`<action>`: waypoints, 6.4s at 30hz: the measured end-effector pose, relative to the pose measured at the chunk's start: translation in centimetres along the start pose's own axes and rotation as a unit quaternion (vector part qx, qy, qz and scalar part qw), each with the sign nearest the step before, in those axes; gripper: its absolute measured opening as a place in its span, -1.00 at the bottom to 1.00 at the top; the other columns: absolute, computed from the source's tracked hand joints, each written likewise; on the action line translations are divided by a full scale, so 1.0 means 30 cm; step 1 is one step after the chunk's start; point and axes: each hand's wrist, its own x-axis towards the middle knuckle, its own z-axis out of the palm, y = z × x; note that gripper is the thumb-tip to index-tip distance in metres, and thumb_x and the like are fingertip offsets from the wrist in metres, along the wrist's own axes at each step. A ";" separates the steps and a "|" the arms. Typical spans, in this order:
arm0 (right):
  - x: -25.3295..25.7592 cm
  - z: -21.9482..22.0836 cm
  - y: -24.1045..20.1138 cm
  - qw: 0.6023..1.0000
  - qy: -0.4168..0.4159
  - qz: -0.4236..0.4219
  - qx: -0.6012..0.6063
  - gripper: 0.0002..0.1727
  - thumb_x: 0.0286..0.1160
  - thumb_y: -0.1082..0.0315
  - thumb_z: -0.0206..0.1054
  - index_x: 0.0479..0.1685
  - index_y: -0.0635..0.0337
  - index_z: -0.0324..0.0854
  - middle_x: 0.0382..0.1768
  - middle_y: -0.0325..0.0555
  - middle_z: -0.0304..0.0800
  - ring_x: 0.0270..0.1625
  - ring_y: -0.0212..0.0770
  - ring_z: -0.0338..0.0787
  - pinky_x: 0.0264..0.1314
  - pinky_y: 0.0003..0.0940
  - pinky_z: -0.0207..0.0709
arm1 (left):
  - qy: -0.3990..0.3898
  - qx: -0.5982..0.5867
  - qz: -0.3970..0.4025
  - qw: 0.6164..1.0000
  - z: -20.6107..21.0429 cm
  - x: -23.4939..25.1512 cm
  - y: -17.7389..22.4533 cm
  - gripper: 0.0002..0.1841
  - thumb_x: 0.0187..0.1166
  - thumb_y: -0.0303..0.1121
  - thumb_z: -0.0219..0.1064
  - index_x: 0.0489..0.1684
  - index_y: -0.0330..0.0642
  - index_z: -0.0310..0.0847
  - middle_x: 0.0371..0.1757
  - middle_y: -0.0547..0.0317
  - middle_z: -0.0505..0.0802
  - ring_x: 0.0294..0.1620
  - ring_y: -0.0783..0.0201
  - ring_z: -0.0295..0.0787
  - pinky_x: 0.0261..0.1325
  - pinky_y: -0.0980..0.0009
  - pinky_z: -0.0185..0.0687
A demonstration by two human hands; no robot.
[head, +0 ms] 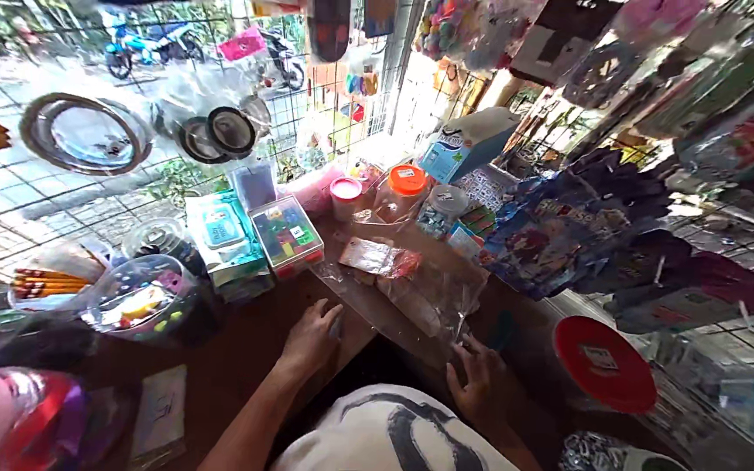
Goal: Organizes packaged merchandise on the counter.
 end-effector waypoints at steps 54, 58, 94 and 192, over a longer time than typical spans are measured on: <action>0.313 0.198 -0.291 0.934 -0.091 -0.281 0.200 -0.70 0.54 0.21 0.31 0.14 -0.01 0.84 0.34 0.01 0.80 0.47 0.03 0.72 0.51 0.01 0.53 | 0.397 -0.010 0.211 0.893 0.288 -0.218 -0.126 -0.74 0.65 -0.21 0.27 -0.15 -0.01 0.94 -0.39 0.21 0.92 -0.27 0.15 0.89 0.46 -0.36 0.34; 0.325 0.219 -0.255 0.935 0.002 -0.281 0.216 -0.73 0.66 0.23 0.20 -0.28 -0.04 0.83 -0.32 -0.32 0.94 0.01 -0.36 0.89 0.49 -0.32 0.49 | 0.421 -0.028 0.190 0.887 0.290 -0.214 -0.135 -0.69 0.66 -0.15 0.23 -0.13 -0.02 0.93 -0.38 0.23 0.93 -0.10 0.15 0.91 0.50 -0.35 0.27; 0.329 0.241 -0.159 0.949 -0.210 -0.075 0.224 -0.79 0.40 0.38 0.39 -0.11 0.23 0.89 0.06 0.09 0.90 0.25 0.21 0.80 0.37 0.25 0.54 | 0.430 0.202 -0.001 0.880 0.304 -0.518 -0.282 -0.57 0.69 0.02 0.17 0.25 -0.04 0.74 0.36 -0.36 0.73 0.46 -0.39 0.61 0.47 -0.50 0.19; 0.328 0.233 -0.160 0.939 -0.268 -0.080 0.201 -0.76 0.49 0.35 0.37 0.01 0.19 0.87 0.20 0.18 0.81 0.37 0.28 0.70 0.52 0.26 0.41 | 0.432 0.241 -0.005 0.869 0.312 -0.523 -0.267 -0.72 0.57 -0.10 0.29 -0.15 0.04 0.93 0.11 0.11 0.93 0.28 -0.03 0.82 0.40 -0.21 0.48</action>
